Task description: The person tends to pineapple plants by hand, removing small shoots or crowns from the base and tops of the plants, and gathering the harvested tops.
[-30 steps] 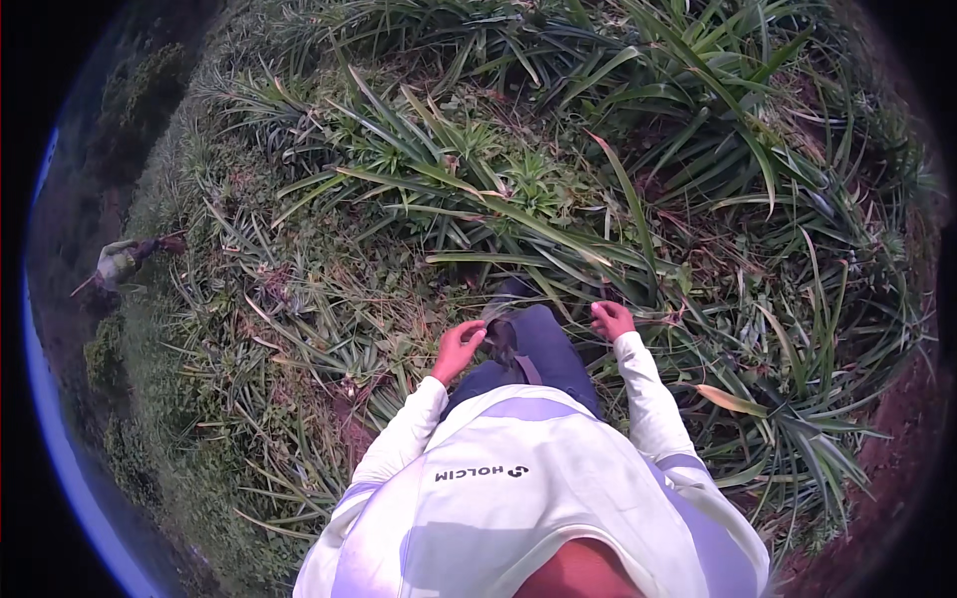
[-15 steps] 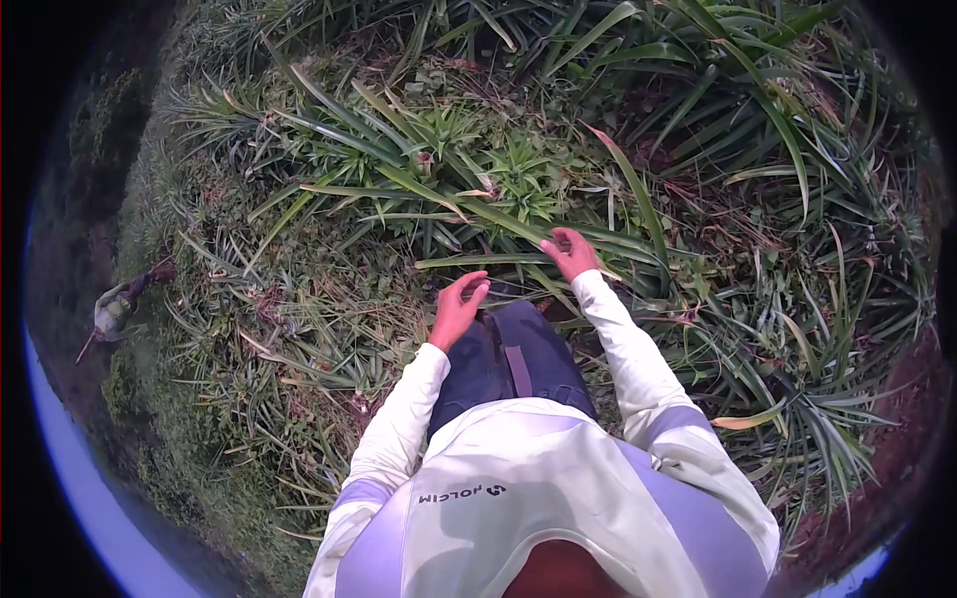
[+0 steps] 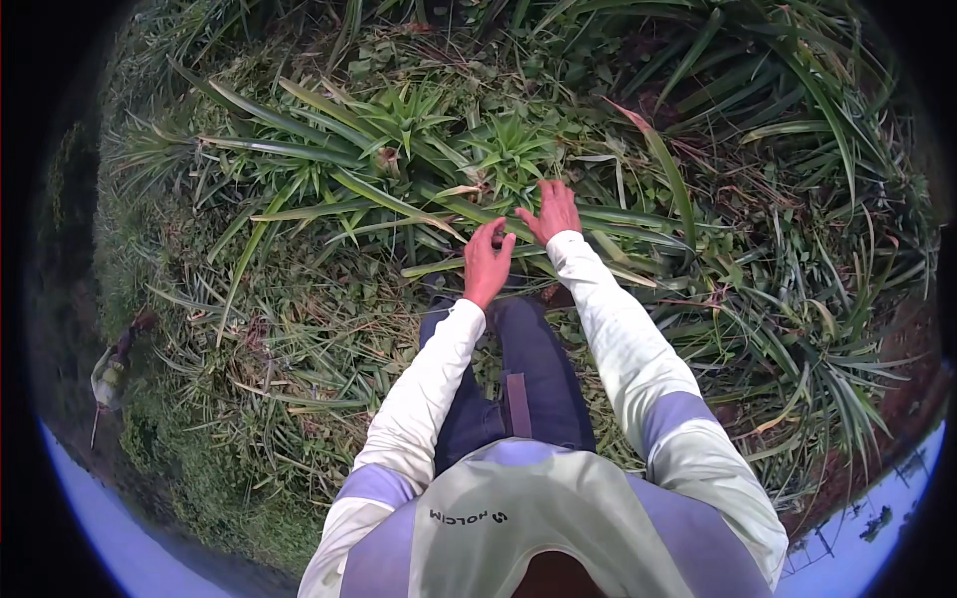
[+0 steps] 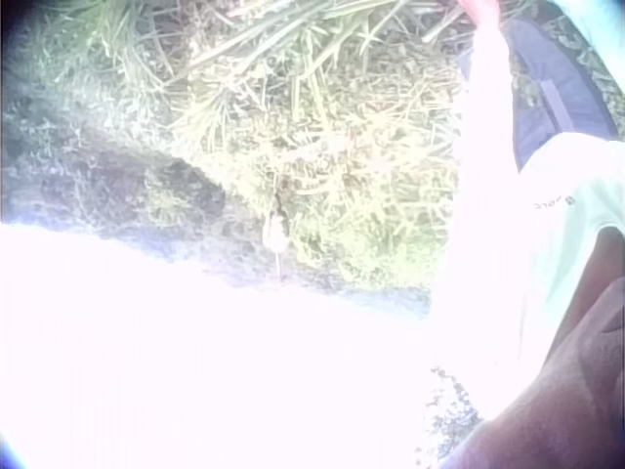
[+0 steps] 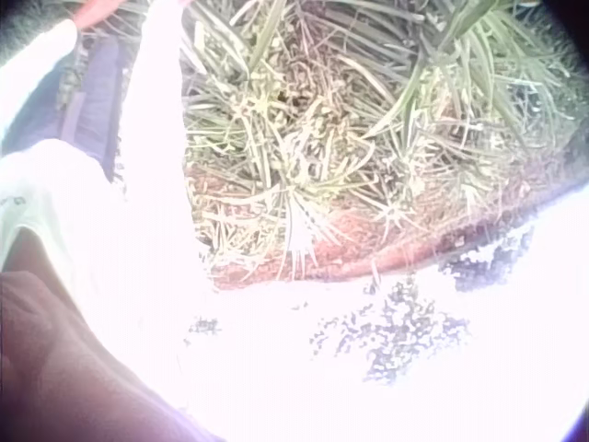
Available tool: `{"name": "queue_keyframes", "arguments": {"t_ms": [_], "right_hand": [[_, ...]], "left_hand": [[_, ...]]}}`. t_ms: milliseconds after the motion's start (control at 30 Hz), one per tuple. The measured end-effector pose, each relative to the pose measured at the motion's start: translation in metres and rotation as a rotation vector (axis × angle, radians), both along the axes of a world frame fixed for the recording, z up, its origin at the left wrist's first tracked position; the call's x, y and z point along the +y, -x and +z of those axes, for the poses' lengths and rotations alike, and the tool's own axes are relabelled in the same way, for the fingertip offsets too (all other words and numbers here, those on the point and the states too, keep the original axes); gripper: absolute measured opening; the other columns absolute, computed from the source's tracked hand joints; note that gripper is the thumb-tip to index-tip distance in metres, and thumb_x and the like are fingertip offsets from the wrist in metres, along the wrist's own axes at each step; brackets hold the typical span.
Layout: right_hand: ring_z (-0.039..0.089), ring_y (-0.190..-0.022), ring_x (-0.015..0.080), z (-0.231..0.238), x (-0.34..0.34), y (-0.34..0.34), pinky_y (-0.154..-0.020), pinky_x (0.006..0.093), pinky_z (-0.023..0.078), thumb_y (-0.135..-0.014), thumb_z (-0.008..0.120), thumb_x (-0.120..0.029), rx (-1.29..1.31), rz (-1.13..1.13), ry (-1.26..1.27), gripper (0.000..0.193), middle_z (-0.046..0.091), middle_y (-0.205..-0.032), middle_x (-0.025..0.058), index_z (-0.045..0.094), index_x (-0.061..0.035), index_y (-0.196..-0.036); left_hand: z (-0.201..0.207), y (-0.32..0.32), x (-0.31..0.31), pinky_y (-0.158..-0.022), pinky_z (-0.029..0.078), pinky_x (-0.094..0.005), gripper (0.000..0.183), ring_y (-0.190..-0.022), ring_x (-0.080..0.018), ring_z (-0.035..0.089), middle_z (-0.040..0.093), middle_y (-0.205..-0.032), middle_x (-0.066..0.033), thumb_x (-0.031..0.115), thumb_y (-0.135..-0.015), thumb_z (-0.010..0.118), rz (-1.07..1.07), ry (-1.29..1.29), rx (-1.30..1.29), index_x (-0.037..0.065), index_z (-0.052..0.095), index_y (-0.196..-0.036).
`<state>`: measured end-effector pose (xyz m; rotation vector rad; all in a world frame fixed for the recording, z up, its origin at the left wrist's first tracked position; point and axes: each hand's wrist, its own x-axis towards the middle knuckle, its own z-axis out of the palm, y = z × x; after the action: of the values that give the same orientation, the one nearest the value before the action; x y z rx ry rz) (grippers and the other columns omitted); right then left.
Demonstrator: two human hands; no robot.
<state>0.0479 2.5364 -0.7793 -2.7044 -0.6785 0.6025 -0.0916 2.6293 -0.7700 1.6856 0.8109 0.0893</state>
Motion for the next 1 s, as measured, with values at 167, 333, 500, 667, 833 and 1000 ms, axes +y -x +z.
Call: {"name": "queue_keyframes", "arguments": {"t_ms": [167, 333, 500, 667, 833, 1000], "right_hand": [[0.049, -0.12, 0.0354, -0.019, 0.003, -0.001, -0.099, 0.0446, 0.045, -0.079, 0.078, -0.03, -0.011, 0.008, 0.074, 0.063, 0.051, -0.13, 0.0156, 0.052, -0.0058, -0.13], [0.052, -0.116, 0.0349, -0.027, 0.005, -0.004, -0.096, 0.0447, 0.047, -0.079, 0.077, -0.027, -0.016, -0.006, 0.077, 0.06, 0.051, -0.128, 0.015, 0.053, -0.005, -0.129], [0.055, -0.108, 0.0345, -0.028, 0.006, -0.006, -0.091, 0.0445, 0.049, -0.079, 0.076, -0.02, -0.029, 0.014, 0.1, 0.053, 0.052, -0.12, 0.0142, 0.054, -0.0085, -0.125], [0.055, -0.107, 0.0347, -0.037, 0.0, -0.007, -0.09, 0.0444, 0.05, -0.081, 0.073, -0.017, -0.062, 0.054, 0.081, 0.047, 0.051, -0.119, 0.0137, 0.053, -0.0102, -0.123], [0.056, -0.106, 0.0343, -0.048, -0.013, -0.007, -0.089, 0.0446, 0.05, -0.083, 0.07, -0.016, -0.096, 0.093, 0.016, 0.043, 0.051, -0.12, 0.0131, 0.053, -0.0117, -0.123], [0.056, -0.106, 0.0334, -0.054, -0.023, -0.008, -0.09, 0.0438, 0.051, -0.085, 0.066, -0.016, -0.141, 0.163, -0.032, 0.041, 0.052, -0.121, 0.0132, 0.054, -0.0123, -0.124]], "left_hand": [[-0.037, -0.013, -0.003, -0.088, 0.049, -0.0389, 0.046, -0.1, -0.0277, 0.062, 0.06, -0.124, -0.0162, 0.02, -0.089, 0.066, -0.074, -0.227, -0.006, 0.001, 0.054, -0.13], [-0.043, -0.02, -0.007, -0.107, 0.036, -0.0448, 0.056, -0.124, -0.0395, 0.047, 0.048, -0.135, -0.0228, 0.021, -0.09, 0.064, -0.124, -0.207, 0.006, -0.001, 0.044, -0.137], [-0.052, -0.033, -0.004, -0.105, 0.037, -0.045, 0.056, -0.123, -0.0391, 0.047, 0.049, -0.133, -0.0236, 0.022, -0.089, 0.065, -0.075, -0.261, 0.081, -0.003, 0.045, -0.135], [-0.059, -0.047, -0.006, -0.102, 0.038, -0.0447, 0.054, -0.117, -0.0382, 0.049, 0.051, -0.126, -0.0222, 0.021, -0.089, 0.065, -0.045, -0.292, 0.111, -0.003, 0.047, -0.133], [-0.069, -0.047, -0.012, -0.099, 0.04, -0.0433, 0.049, -0.112, -0.0364, 0.051, 0.052, -0.118, -0.0199, 0.018, -0.088, 0.066, 0.01, -0.3, 0.102, -0.002, 0.049, -0.13], [-0.072, -0.048, -0.018, -0.096, 0.042, -0.0416, 0.044, -0.108, -0.0358, 0.052, 0.05, -0.114, -0.0185, 0.015, -0.088, 0.067, 0.045, -0.325, 0.072, 0.0, 0.053, -0.127]]}}
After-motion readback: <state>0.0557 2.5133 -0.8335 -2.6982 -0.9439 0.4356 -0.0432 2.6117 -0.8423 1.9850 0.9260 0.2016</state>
